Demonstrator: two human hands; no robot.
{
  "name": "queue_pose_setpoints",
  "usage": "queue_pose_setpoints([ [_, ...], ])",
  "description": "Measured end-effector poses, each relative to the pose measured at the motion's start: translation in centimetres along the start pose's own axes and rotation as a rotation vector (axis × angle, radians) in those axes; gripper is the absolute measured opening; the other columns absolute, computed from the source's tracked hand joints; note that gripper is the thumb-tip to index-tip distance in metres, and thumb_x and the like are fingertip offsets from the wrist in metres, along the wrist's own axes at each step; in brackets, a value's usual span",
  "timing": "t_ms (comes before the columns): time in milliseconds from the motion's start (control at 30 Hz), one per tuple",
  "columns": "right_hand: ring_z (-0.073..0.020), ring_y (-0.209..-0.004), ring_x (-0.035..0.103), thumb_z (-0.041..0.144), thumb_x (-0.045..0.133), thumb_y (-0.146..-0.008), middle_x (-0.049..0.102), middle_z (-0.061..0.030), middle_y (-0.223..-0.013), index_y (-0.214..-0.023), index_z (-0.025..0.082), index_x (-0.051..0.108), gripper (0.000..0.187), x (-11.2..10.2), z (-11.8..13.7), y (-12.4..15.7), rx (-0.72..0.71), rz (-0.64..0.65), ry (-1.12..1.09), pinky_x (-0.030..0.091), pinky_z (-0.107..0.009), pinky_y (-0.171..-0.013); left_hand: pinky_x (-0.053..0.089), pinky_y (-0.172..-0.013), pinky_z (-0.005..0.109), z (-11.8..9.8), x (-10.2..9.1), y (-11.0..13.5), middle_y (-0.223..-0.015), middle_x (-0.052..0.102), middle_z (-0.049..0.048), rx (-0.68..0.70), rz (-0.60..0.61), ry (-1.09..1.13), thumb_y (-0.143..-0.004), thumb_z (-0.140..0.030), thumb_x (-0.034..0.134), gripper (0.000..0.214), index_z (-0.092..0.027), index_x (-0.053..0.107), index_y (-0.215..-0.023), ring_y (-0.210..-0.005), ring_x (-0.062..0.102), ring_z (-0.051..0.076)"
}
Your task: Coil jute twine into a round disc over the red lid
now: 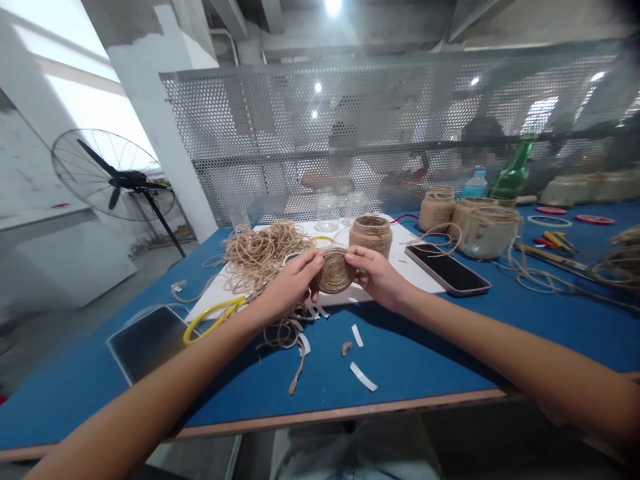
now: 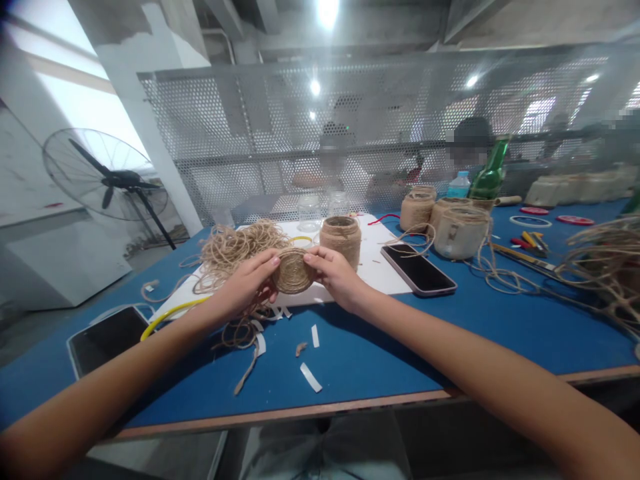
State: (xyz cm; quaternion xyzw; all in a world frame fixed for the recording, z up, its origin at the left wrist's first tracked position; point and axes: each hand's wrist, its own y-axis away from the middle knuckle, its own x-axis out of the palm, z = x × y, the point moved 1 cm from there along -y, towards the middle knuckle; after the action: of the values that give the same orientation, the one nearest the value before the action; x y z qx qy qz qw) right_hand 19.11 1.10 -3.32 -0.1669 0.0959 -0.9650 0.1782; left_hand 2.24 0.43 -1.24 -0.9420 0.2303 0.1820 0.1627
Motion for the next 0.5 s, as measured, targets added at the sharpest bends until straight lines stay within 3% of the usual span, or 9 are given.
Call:
queue_pose_setpoints([
  [500, -0.0090, -0.062, 0.045, 0.031, 0.058, -0.074, 0.049, 0.0018, -0.068, -0.076, 0.017, 0.051, 0.016, -0.44, -0.11, -0.05, -0.101, 0.035, 0.150, 0.036, -0.023, -0.060, 0.027, -0.034, 0.016, -0.18, -0.07, 0.00, -0.054, 0.046, -0.0039, -0.050, 0.010, -0.013, -0.084, -0.030, 0.037, 0.015, -0.018, 0.044, -0.087, -0.040, 0.048, 0.007],
])
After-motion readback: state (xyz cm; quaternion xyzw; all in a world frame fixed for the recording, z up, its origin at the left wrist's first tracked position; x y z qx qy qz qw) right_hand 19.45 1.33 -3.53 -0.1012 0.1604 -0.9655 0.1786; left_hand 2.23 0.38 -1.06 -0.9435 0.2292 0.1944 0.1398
